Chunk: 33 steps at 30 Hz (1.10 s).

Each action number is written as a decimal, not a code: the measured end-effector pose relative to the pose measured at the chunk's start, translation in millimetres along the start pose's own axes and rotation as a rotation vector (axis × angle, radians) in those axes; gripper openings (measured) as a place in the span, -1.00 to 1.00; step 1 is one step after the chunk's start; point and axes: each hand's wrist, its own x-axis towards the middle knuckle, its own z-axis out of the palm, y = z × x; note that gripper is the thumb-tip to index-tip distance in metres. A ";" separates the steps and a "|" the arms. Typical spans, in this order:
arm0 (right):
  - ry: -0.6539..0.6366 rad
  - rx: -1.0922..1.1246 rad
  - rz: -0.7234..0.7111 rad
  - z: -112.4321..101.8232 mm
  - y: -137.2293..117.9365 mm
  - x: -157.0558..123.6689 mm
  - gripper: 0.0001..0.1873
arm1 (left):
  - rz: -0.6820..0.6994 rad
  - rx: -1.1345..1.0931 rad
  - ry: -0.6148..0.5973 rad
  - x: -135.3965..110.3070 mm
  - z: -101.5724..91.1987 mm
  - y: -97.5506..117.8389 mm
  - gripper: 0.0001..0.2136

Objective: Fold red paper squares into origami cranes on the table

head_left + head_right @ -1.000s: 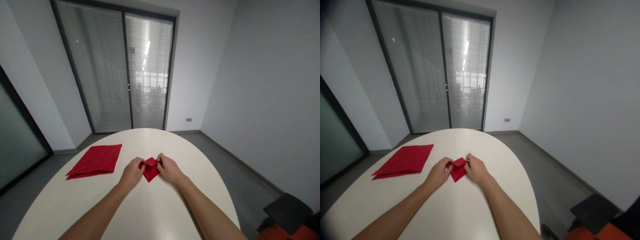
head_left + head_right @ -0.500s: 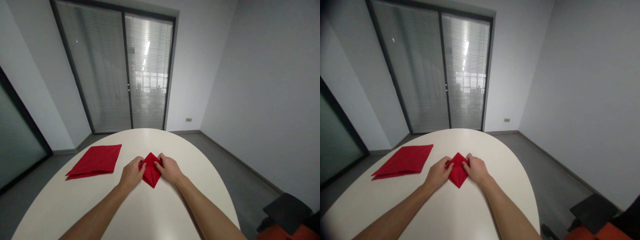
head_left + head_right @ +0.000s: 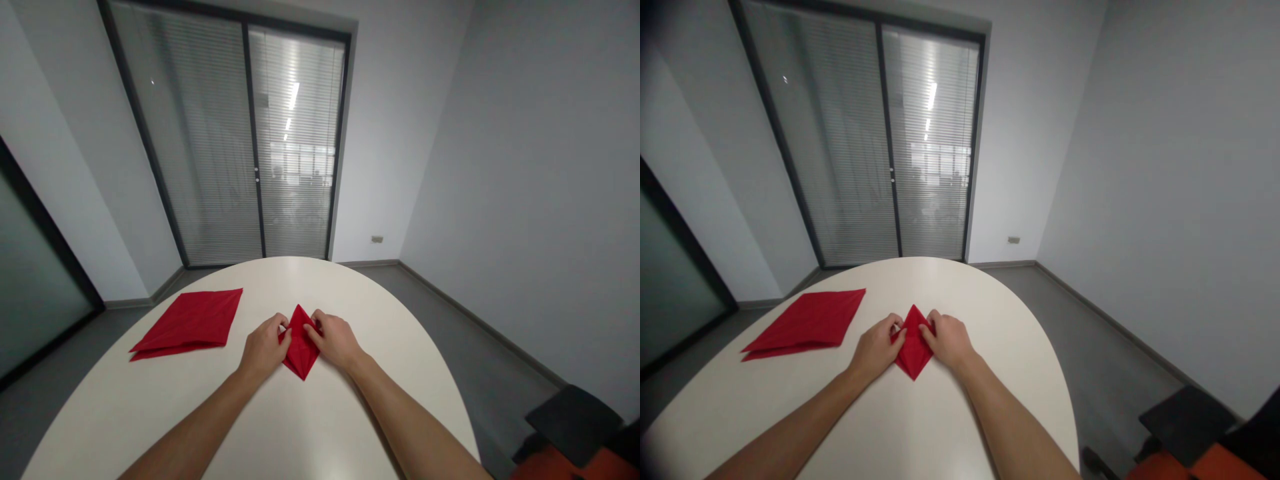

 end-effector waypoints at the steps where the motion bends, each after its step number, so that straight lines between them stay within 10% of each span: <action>1: -0.001 0.002 0.000 0.2 -0.3 0.0 -0.75 | 0.001 -0.002 -0.001 0.0 0.0 -0.1 -0.97; 33: 0.081 0.038 0.117 5.1 -3.9 2.1 -0.88 | -0.088 -0.178 -0.022 -0.5 7.0 -2.1 -0.84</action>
